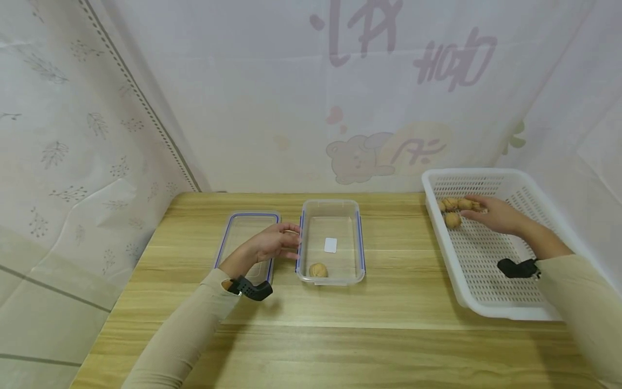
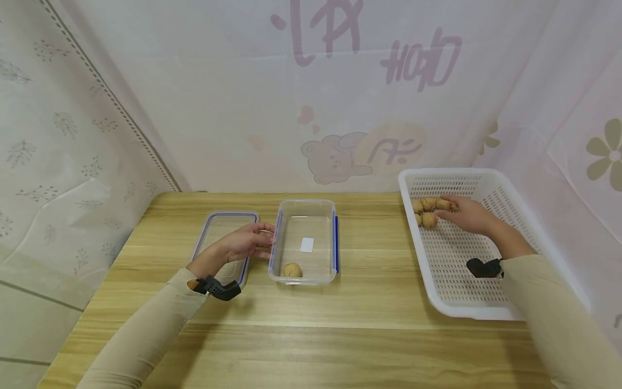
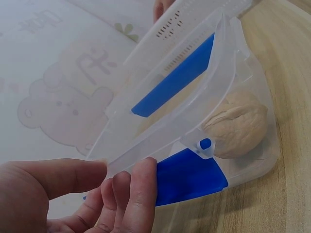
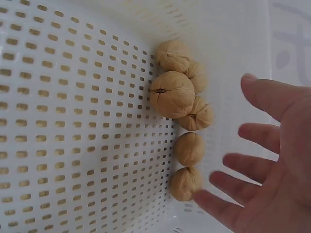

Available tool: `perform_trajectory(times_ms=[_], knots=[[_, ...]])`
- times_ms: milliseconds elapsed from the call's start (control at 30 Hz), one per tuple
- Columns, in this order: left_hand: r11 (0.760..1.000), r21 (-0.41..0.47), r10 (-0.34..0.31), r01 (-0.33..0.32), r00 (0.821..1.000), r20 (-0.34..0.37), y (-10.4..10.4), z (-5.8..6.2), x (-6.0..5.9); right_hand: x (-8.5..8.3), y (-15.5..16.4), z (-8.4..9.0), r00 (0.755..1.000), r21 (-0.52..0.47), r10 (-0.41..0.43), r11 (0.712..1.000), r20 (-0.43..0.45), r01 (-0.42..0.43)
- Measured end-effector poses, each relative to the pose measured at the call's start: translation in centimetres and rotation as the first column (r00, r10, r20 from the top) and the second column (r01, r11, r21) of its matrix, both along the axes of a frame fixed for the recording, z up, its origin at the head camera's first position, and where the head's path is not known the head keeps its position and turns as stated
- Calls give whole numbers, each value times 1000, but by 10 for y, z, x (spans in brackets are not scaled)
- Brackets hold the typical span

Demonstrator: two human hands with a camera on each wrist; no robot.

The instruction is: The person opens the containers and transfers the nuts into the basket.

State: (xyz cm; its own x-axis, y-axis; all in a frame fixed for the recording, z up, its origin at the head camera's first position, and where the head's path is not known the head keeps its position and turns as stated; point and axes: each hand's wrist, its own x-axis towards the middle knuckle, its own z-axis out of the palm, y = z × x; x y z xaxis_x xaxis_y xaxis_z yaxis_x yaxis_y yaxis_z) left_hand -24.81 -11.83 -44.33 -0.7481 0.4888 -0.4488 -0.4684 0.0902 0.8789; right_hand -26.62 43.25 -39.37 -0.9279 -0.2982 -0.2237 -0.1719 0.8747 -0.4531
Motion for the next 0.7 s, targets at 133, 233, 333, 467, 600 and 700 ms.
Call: perform_trajectory(times_ms=[133,233,333,467,600,700], knots=[[1000,5,-3,3,1000,-3,-1,-1,0,6,-6,6,1000,-3,5,1000,-22,-5],[1000,9,-5,5,1000,-4,-1,-1,0,11,-10,9,999,25,3,1000,-37,-2],[1000,13,-6,6,1000,-2,-1,-1,0,15,-15,11,999,50,2,999,-37,0],[1000,14,-4,4,1000,1,-1,1,0,18,-21,15,999,71,8,997,-49,-4],[1000,14,-7,8,1000,-2,-1,1,0,20,-29,19,996,100,27,995,-90,-18],[1000,15,-6,6,1000,0,-1,0,-1,20,-36,23,992,116,40,993,-117,-26]])
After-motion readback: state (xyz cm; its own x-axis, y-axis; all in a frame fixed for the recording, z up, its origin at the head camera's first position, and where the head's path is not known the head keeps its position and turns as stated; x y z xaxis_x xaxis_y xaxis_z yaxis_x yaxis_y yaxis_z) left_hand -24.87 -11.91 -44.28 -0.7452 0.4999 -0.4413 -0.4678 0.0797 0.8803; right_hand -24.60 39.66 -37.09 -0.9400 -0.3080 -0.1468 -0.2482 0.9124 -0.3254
